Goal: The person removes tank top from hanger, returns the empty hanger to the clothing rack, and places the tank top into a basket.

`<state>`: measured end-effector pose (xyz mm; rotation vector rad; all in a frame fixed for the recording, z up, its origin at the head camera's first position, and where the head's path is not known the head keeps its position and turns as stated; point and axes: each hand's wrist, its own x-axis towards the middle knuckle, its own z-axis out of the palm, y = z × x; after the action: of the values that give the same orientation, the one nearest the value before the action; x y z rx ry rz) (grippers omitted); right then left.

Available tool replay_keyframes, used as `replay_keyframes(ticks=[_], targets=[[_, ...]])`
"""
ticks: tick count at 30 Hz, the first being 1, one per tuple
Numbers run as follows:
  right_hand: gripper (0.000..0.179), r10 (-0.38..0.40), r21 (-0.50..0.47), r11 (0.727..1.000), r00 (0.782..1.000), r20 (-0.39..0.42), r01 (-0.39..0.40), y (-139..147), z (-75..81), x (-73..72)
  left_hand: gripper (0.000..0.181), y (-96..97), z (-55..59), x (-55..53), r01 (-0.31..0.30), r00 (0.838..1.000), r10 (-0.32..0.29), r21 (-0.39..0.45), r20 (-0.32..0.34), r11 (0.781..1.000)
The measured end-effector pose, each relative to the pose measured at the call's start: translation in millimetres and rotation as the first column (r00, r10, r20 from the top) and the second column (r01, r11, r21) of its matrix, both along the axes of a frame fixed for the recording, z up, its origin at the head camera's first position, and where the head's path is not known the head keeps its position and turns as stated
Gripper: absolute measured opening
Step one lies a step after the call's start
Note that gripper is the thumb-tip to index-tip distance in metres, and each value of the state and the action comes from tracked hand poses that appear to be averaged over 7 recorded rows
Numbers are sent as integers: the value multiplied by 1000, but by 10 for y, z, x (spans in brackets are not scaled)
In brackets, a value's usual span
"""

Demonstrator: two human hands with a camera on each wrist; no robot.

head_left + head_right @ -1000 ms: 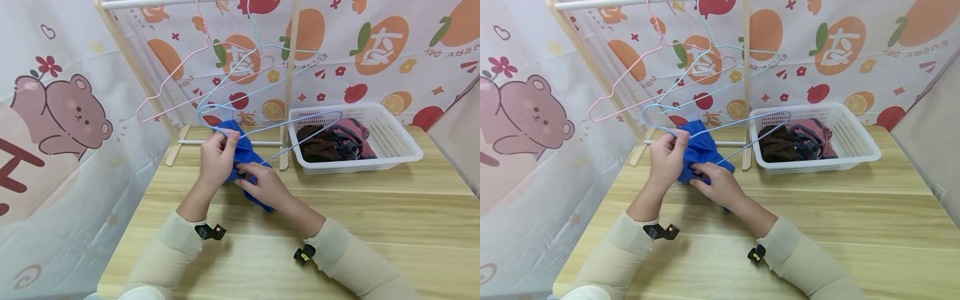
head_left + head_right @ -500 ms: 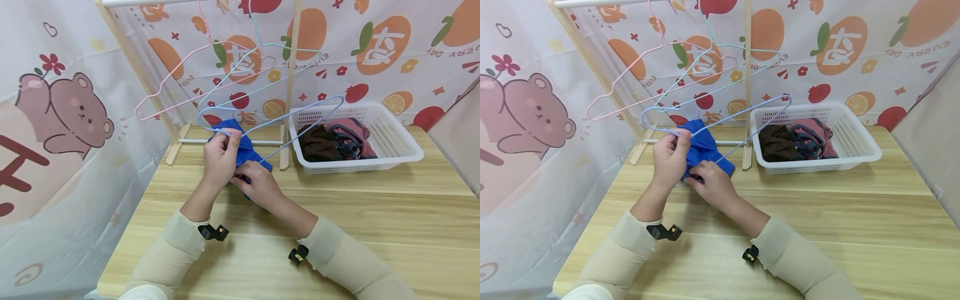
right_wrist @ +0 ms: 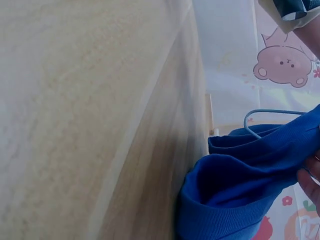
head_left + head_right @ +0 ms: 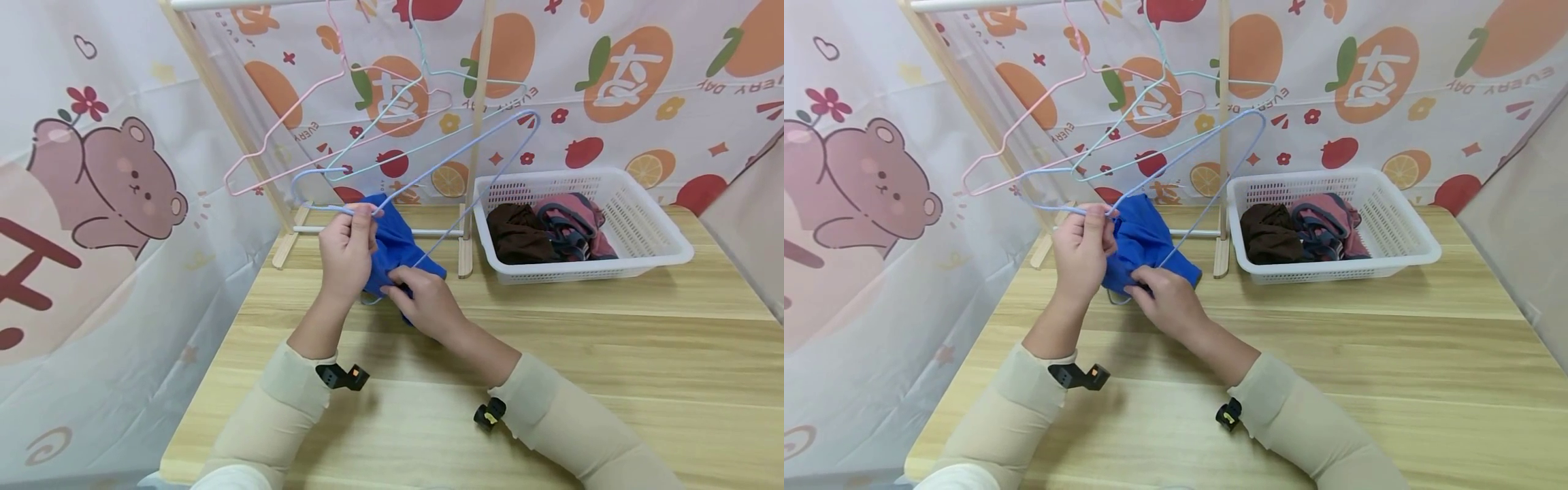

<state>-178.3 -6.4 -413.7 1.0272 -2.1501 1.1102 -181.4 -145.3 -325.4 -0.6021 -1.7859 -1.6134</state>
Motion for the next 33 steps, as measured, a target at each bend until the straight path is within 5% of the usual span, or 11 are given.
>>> replay_keyframes(ticks=[7,14,33], targets=[[11,-29,-14,999,1000,-10,29,47,-50,-34,32,-69,38,-11,72,997,-76,140,27,988],[11,-12,-18,1000,1000,27,13,63,-89,-46,29,-104,99,-19,129,990,-139,285,17,950],[9,1,-69,998,996,87,5,77,-182,-125,28,-201,256,11,84,993,-116,536,27,840]])
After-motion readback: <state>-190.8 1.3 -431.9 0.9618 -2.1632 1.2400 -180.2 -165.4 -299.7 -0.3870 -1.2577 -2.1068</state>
